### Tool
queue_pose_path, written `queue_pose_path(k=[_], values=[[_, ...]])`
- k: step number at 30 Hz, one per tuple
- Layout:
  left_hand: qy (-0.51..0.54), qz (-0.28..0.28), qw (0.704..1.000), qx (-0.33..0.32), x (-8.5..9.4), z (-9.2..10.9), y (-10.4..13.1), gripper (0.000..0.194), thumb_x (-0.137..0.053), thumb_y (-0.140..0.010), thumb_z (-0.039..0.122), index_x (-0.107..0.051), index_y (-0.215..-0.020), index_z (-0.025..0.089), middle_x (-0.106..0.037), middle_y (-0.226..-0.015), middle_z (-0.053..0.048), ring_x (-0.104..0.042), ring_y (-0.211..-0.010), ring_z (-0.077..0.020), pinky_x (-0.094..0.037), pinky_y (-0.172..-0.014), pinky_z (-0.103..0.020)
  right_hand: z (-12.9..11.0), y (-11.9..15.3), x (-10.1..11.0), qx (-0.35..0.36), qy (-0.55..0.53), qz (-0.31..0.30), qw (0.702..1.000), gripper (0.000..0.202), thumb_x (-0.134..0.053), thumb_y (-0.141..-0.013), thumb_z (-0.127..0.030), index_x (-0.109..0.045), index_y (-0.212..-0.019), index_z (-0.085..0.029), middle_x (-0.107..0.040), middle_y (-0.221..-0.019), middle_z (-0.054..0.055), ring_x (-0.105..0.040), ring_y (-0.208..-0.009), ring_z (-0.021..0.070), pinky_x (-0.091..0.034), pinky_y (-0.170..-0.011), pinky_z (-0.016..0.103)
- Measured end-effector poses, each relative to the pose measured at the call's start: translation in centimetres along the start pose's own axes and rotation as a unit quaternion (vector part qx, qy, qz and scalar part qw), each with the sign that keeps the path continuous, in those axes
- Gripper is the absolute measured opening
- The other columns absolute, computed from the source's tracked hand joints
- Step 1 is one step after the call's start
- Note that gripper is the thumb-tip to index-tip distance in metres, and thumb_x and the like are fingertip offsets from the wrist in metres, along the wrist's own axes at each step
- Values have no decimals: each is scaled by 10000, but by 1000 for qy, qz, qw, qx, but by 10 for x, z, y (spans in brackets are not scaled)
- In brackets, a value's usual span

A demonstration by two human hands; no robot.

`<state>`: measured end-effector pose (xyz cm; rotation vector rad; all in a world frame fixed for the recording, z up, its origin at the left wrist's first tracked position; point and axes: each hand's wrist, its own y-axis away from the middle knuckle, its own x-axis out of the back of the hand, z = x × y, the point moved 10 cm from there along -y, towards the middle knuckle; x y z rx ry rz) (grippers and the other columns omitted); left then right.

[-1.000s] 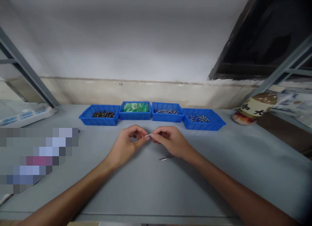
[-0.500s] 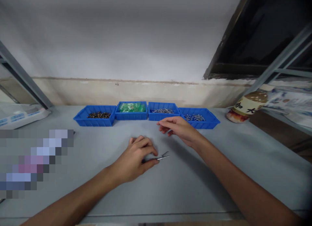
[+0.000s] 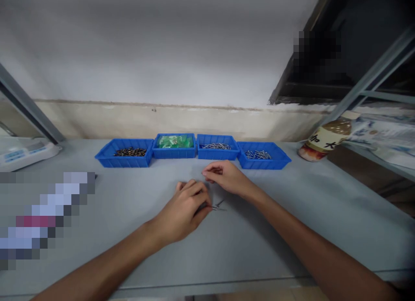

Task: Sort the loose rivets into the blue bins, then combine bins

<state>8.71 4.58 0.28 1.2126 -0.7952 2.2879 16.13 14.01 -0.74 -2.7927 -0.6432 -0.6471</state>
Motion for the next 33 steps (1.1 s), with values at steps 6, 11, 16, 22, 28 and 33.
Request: queue_pose_path(k=[6,11,16,22,28,33], values=[[13,111,993,40,35,-22,3,71,-517,-935,146,-568,-917,192,-596,-983,-29,-517,-948,-209,-348,-823,-362,-10,8,-3,9,35,-32,999,322,-511,-897,-369,-669,-701,-168,-631,-673,16,-556,-644,128,-405,-611,258],[47,190,978,67,54,-40,7,64,-542,-924,185,-580,-874,175,-606,-863,-24,-544,-850,-185,-400,-808,-336,-22,18,-16,41,92,-80,992,291,-501,-906,-318,-654,-707,-171,-558,-597,-26,-450,-539,91,-323,-509,234],[140,192,964,116,50,-54,7,54,-588,-893,212,-633,-879,187,-638,-835,-14,-574,-813,-168,-426,-751,-302,-30,23,-21,72,103,-67,990,145,-567,-843,-198,-683,-760,-174,-590,-618,-32,-458,-546,80,-330,-508,219],[352,186,901,176,42,-69,9,142,-685,-820,289,-673,-892,167,-680,-839,-34,-604,-780,-157,-462,-730,-279,-32,23,-25,35,13,-47,998,112,-627,-810,-245,-665,-740,-166,-559,-612,-32,-447,-544,77,-339,-507,210],[446,171,853,211,34,-72,9,186,-740,-758,301,-698,-877,165,-691,-823,-26,-608,-759,-136,-466,-717,-244,-26,23,-31,7,-77,-36,996,138,-690,-755,-262,-624,-698,-155,-543,-617,-31,-457,-565,82,-342,-516,215],[466,170,839,225,32,-72,10,189,-748,-748,283,-709,-891,166,-698,-843,-24,-605,-772,-124,-459,-731,-231,-28,25,-31,-3,-76,-30,997,147,-708,-731,-251,-613,-670,-156,-535,-608,-35,-451,-566,82,-338,-516,218]])
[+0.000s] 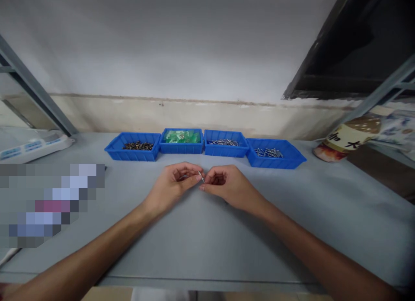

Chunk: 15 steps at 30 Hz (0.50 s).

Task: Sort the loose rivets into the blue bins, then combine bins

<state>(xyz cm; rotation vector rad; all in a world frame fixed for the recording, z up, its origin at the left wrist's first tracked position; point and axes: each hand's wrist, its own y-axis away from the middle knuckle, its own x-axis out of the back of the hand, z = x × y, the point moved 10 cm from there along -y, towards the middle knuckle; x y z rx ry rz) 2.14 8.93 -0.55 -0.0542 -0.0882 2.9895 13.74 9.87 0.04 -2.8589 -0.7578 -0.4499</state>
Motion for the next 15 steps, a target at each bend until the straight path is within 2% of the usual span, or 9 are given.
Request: queue_pose_path(k=[5,10,15], values=[[32,-3,999,14,0,-4,-1,191,-764,-741,277,-713,-892,171,-701,-842,-18,-606,-761,-109,-456,-724,-217,-1,1,4,-9,1,23,1000,171,-726,-708,-257,-607,-634,-158,-503,-577,-46,-416,-533,72,-310,-489,216],[43,5,999,6,5,-7,-2,169,-777,-740,261,-709,-874,183,-699,-809,-1,-613,-726,-98,-465,-709,-212,-3,1,7,7,11,48,999,93,-722,-706,-239,-668,-689,-165,-536,-590,-33,-438,-545,86,-332,-507,228],[45,15,999,-26,10,-4,-3,158,-770,-751,257,-702,-875,186,-716,-850,-15,-640,-765,-130,-490,-743,-252,-9,1,3,14,35,17,999,164,-633,-810,-303,-701,-735,-174,-607,-652,0,-510,-600,115,-372,-558,247]])
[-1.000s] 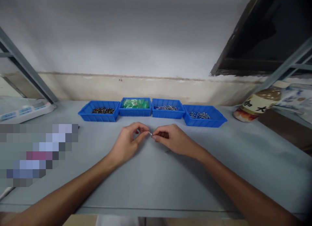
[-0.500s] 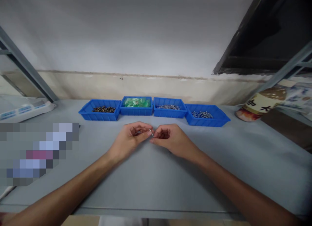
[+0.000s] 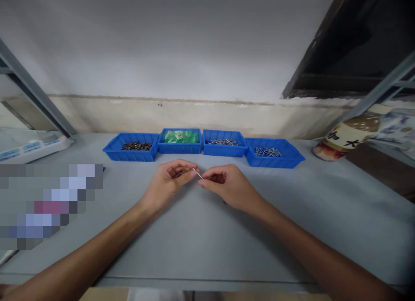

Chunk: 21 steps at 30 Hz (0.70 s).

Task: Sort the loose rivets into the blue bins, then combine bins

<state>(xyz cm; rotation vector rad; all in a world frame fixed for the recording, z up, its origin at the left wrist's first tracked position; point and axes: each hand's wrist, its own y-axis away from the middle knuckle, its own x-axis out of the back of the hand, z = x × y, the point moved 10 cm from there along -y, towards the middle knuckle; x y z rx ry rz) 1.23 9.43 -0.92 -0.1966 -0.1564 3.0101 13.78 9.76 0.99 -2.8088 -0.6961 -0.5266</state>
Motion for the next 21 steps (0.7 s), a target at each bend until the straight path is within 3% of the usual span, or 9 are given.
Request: queue_pose_path(k=[5,10,12,14,17,19,21], values=[[6,3,1000,-20,3,2,-2,159,-761,-767,235,-701,-905,185,-722,-863,-15,-654,-778,-129,-498,-781,-256,4,1,-4,-23,14,-42,999,234,-546,-868,-295,-718,-762,-177,-684,-717,29,-528,-595,115,-363,-536,243],[-39,8,999,-16,4,3,-1,231,-766,-764,276,-676,-955,183,-701,-894,-26,-645,-823,-145,-492,-784,-261,17,-1,2,-56,-66,-23,996,122,-655,-783,-273,-728,-784,-175,-690,-704,27,-544,-611,114,-373,-552,241],[-88,10,996,-27,2,6,1,251,-733,-794,306,-642,-994,183,-680,-891,-30,-632,-825,-155,-491,-771,-275,22,-7,14,-71,-130,12,989,118,-705,-743,-281,-716,-748,-164,-676,-692,25,-536,-608,103,-399,-582,241],[-168,-5,984,-65,-7,12,5,230,-689,-828,316,-614,-1001,184,-654,-890,-35,-611,-815,-164,-489,-751,-292,30,-14,37,-75,-215,96,969,154,-737,-719,-304,-708,-770,-161,-673,-734,26,-534,-614,90,-425,-610,239],[-328,-91,926,-164,-41,23,20,181,-637,-864,263,-609,-1030,199,-633,-977,-61,-578,-915,-203,-466,-843,-359,47,-16,68,-77,-291,226,926,263,-749,-699,-284,-689,-928,-170,-689,-906,61,-598,-737,117,-470,-675,256],[-408,-178,870,-210,-68,21,34,253,-617,-877,233,-604,-1129,232,-611,-1130,-80,-531,-1069,-241,-405,-958,-422,56,-15,73,-91,-287,245,922,377,-750,-681,-239,-661,-1040,-170,-688,-1001,89,-624,-814,149,-488,-691,275],[-453,-245,828,-220,-85,16,46,339,-606,-891,246,-575,-1227,281,-552,-1286,-75,-464,-1195,-265,-345,-1021,-461,51,-15,72,-78,-235,225,942,404,-738,-685,-229,-651,-1077,-173,-689,-1010,93,-629,-813,163,-492,-660,283]])
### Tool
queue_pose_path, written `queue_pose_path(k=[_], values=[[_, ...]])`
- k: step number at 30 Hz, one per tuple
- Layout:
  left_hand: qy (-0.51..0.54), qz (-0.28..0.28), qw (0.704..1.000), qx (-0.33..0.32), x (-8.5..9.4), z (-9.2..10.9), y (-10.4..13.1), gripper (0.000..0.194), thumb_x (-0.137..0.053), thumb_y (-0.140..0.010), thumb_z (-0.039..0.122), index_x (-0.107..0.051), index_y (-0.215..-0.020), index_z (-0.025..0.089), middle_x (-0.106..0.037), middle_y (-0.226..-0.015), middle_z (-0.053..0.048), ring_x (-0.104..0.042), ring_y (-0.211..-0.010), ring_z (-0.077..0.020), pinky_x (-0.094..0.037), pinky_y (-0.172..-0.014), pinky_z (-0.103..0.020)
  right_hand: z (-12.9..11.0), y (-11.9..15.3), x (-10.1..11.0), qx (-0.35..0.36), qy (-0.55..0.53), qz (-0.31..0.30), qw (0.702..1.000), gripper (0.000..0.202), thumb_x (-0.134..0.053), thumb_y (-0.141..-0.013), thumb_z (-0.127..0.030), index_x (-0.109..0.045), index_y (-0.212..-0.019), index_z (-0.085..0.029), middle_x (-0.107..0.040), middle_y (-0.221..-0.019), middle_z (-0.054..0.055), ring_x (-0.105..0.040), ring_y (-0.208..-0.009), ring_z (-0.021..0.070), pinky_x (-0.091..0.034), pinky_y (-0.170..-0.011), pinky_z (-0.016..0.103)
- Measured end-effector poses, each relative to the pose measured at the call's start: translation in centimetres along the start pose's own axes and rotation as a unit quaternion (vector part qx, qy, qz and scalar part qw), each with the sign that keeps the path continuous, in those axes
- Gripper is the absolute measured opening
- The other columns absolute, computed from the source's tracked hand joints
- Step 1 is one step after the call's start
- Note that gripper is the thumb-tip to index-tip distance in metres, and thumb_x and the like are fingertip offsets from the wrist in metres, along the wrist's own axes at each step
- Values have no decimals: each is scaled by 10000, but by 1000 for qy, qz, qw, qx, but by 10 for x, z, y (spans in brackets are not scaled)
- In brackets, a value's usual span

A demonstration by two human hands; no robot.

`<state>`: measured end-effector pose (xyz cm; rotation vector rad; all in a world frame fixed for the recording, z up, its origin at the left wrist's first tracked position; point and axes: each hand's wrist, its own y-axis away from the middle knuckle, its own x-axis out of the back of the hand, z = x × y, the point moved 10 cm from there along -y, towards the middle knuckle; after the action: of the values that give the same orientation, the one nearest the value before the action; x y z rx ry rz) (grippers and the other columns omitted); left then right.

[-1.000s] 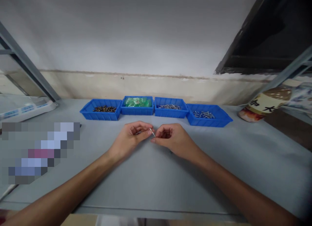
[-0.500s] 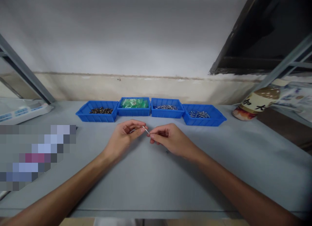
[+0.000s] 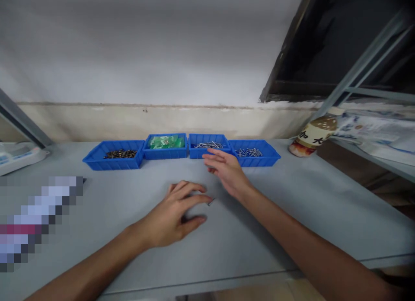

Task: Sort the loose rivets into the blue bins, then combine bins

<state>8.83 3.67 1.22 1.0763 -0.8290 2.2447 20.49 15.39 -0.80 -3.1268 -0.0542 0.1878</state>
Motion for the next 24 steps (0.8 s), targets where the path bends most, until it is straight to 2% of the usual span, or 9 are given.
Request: queue_pose_path(k=[2,4,5,7,12,15,20,24], values=[[-30,-41,999,-15,-6,7,2,365,-600,-902,277,-563,-1264,313,-497,-1381,-62,-410,-1270,-278,-316,-1039,-475,-18,6,-9,76,102,-52,991,304,-716,-715,-242,-679,-1010,-182,-698,-955,71,-623,-784,159,-495,-660,288],[-51,-59,997,-28,-9,12,3,353,-588,-912,291,-571,-1264,316,-486,-1409,-53,-388,-1300,-282,-299,-1046,-482,-35,15,-22,148,217,-122,957,185,-687,-753,-256,-707,-922,-184,-703,-870,49,-614,-751,152,-496,-683,295],[-59,-63,996,-34,-9,14,4,350,-586,-914,292,-573,-1264,310,-500,-1401,-52,-391,-1299,-283,-295,-1046,-482,-38,19,-28,163,264,-156,938,162,-680,-765,-258,-716,-905,-186,-705,-841,43,-611,-741,150,-495,-694,296],[-69,-63,995,-37,-10,15,5,351,-580,-918,287,-570,-1269,292,-541,-1365,-53,-414,-1277,-281,-295,-1038,-480,-37,24,-32,162,327,-206,908,174,-671,-779,-260,-724,-926,-186,-710,-818,38,-614,-731,148,-492,-696,291],[-80,-47,995,-31,-9,13,4,313,-594,-915,322,-594,-1219,248,-615,-1256,-60,-460,-1214,-280,-289,-1015,-469,-20,28,-34,148,409,-273,858,244,-642,-791,-242,-719,-1011,-171,-714,-827,48,-631,-739,155,-474,-664,272],[-77,-26,997,-20,-3,6,3,230,-579,-927,266,-622,-1150,231,-645,-1170,-51,-519,-1139,-244,-314,-987,-434,-8,35,-39,135,440,-328,825,240,-629,-788,-246,-729,-996,-178,-708,-799,34,-618,-697,150,-448,-615,257],[-55,13,998,-16,4,-5,2,135,-559,-922,169,-673,-973,218,-689,-993,-30,-598,-958,-198,-382,-878,-376,1,47,-50,104,446,-362,812,94,-715,-708,-276,-713,-739,-187,-647,-654,-16,-553,-585,120,-373,-523,230],[-30,51,998,8,9,-12,0,131,-549,-891,108,-637,-901,206,-689,-881,-18,-610,-834,-184,-416,-805,-351,-1,53,-58,121,441,-359,814,96,-714,-722,-283,-691,-718,-189,-604,-622,-30,-512,-561,107,-340,-508,226]])
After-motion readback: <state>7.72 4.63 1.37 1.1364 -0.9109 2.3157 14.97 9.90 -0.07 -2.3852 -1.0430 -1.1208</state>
